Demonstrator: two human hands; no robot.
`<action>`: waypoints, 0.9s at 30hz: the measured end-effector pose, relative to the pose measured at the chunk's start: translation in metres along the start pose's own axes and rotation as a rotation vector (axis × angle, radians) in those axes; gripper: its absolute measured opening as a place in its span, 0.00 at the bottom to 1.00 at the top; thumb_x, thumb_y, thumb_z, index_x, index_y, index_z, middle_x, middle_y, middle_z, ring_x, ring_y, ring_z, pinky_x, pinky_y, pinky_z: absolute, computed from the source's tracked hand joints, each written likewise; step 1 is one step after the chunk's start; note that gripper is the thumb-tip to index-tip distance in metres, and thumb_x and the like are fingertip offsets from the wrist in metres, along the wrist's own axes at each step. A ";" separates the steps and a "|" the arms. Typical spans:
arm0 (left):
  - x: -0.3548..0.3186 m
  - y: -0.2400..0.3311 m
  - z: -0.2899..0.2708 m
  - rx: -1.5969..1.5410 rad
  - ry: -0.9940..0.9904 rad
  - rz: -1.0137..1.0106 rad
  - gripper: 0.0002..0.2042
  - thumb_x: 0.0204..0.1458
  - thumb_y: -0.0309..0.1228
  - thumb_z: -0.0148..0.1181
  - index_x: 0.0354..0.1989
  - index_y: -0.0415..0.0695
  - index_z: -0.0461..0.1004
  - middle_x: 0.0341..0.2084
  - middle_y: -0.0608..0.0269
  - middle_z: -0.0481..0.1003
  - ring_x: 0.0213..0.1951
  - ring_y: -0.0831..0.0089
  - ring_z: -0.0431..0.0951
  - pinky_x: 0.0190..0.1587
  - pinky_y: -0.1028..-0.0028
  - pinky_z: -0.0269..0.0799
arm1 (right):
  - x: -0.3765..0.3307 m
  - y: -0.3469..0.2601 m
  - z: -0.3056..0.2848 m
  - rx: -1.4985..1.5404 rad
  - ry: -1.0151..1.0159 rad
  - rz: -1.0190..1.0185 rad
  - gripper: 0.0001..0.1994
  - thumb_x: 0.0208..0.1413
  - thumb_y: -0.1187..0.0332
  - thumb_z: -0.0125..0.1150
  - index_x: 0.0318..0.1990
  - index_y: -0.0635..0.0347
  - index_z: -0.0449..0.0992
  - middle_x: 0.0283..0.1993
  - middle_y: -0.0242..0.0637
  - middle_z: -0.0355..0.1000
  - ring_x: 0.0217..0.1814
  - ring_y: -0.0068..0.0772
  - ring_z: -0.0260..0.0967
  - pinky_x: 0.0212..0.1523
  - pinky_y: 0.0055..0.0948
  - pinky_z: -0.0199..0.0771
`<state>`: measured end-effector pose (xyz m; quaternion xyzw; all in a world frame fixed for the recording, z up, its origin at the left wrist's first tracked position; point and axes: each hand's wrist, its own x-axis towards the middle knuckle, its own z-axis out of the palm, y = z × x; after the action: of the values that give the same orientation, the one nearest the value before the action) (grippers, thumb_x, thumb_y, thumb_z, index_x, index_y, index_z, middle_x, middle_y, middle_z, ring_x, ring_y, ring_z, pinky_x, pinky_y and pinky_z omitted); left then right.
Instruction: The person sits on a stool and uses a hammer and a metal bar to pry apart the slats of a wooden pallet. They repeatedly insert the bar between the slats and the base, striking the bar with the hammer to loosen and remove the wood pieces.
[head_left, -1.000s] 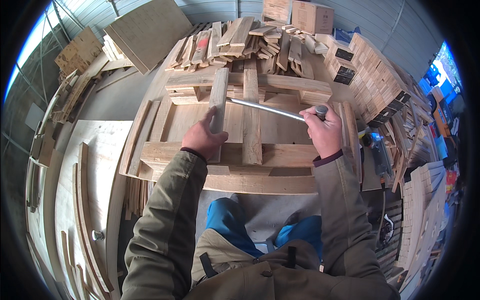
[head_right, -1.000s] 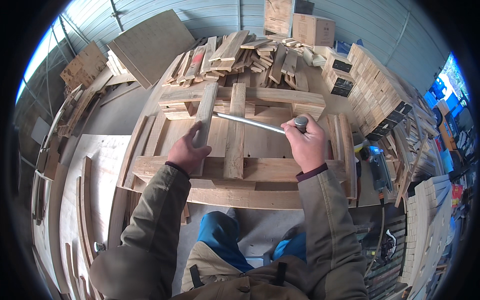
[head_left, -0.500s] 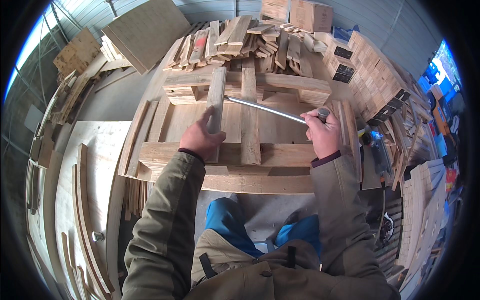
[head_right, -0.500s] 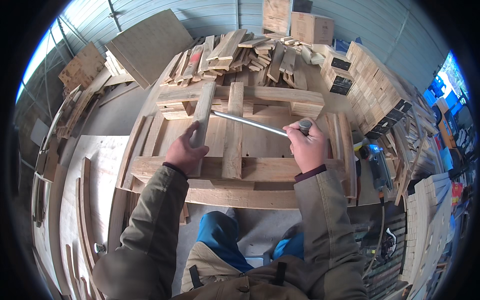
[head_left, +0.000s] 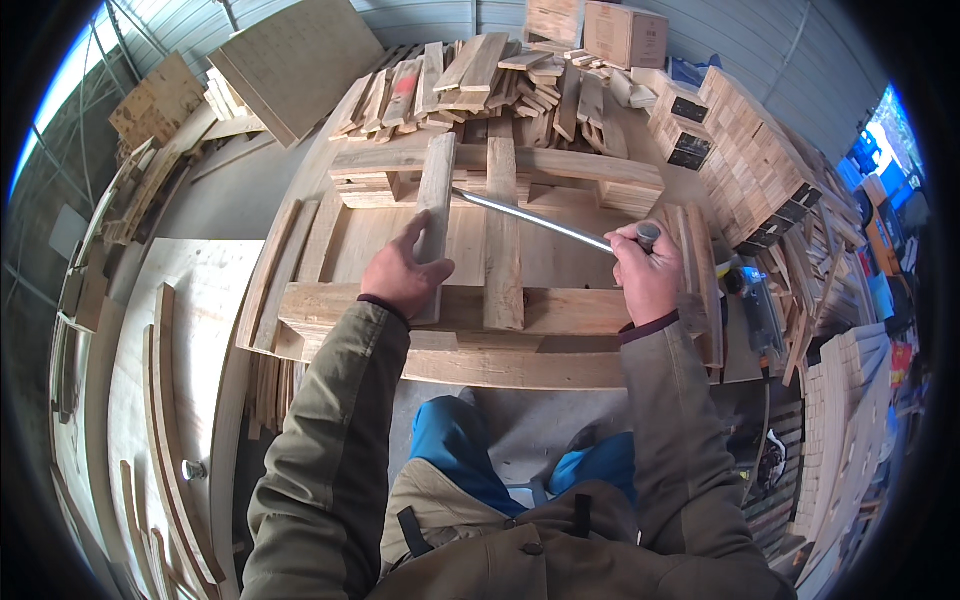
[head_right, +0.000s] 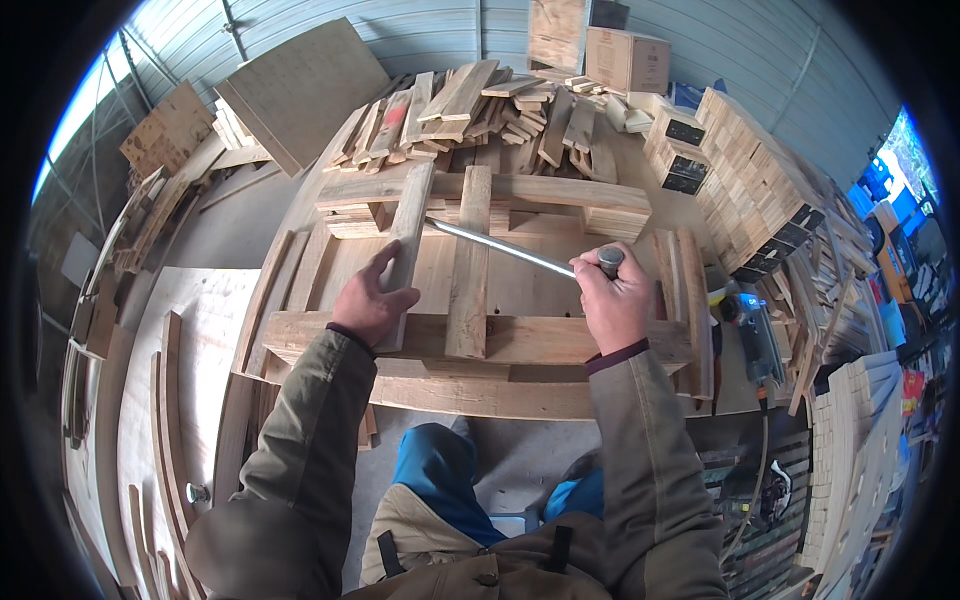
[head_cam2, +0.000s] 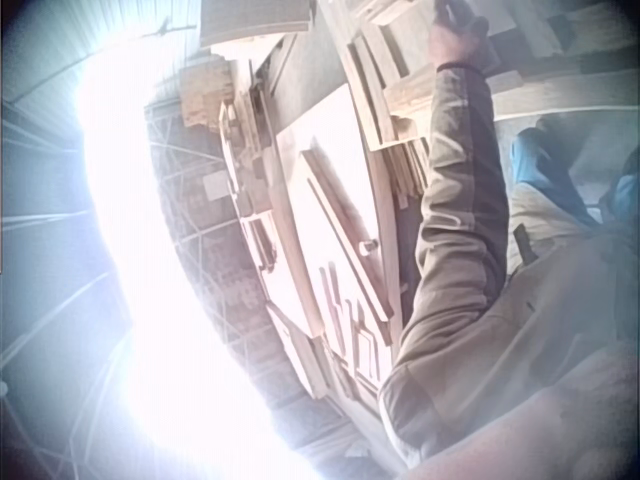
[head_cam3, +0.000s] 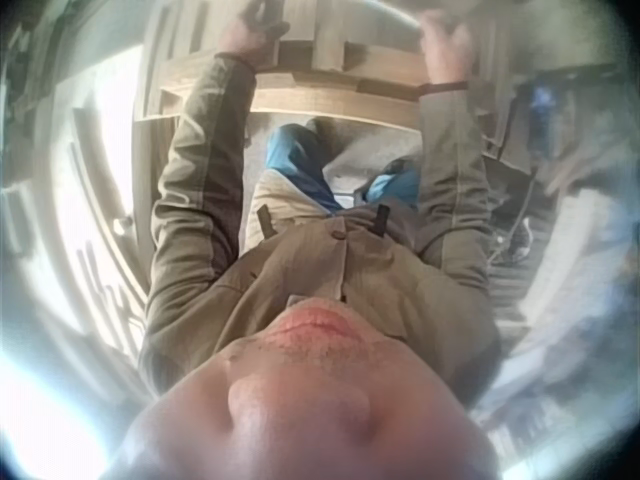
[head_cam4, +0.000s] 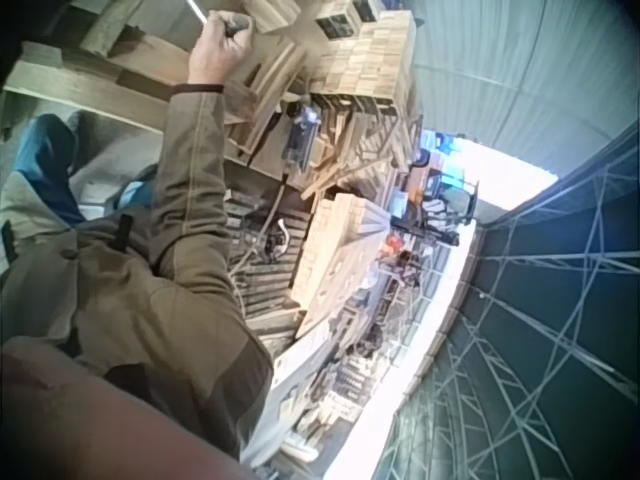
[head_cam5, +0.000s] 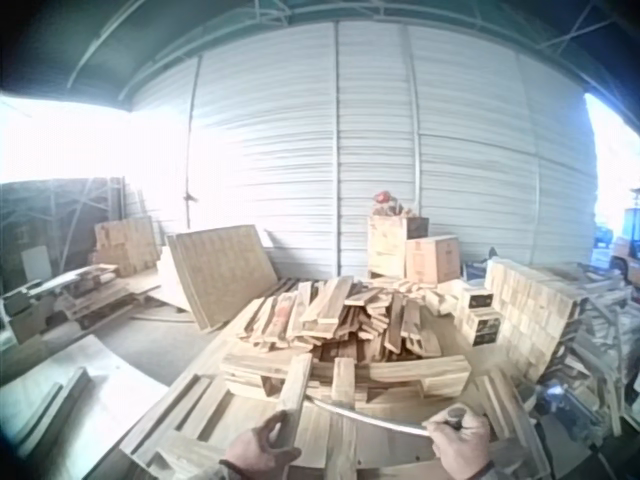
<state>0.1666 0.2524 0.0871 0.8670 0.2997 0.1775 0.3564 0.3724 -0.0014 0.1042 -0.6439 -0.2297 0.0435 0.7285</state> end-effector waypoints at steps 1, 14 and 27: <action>0.000 -0.001 0.001 0.002 0.007 0.012 0.43 0.45 0.43 0.69 0.74 0.46 0.65 0.55 0.38 0.79 0.57 0.46 0.80 0.61 0.60 0.74 | 0.001 -0.006 0.001 -0.018 -0.057 -0.073 0.07 0.60 0.80 0.64 0.32 0.60 0.73 0.28 0.24 0.72 0.22 0.12 0.62 0.22 0.20 0.62; 0.003 -0.001 -0.002 -0.115 0.003 0.014 0.44 0.44 0.41 0.69 0.73 0.40 0.64 0.57 0.36 0.78 0.60 0.48 0.78 0.63 0.62 0.72 | 0.005 0.004 0.009 0.029 -0.039 0.094 0.05 0.60 0.78 0.63 0.33 0.60 0.75 0.28 0.26 0.71 0.22 0.15 0.63 0.23 0.23 0.65; 0.000 0.001 -0.002 -0.042 -0.015 0.000 0.42 0.45 0.40 0.68 0.73 0.43 0.65 0.56 0.37 0.78 0.59 0.46 0.79 0.62 0.60 0.74 | 0.013 -0.012 -0.007 -0.237 -0.116 -0.241 0.06 0.61 0.77 0.64 0.34 0.59 0.73 0.27 0.24 0.70 0.24 0.12 0.62 0.24 0.18 0.62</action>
<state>0.1657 0.2529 0.0897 0.8606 0.2931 0.1772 0.3770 0.3838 -0.0049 0.1193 -0.6896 -0.3502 -0.0343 0.6330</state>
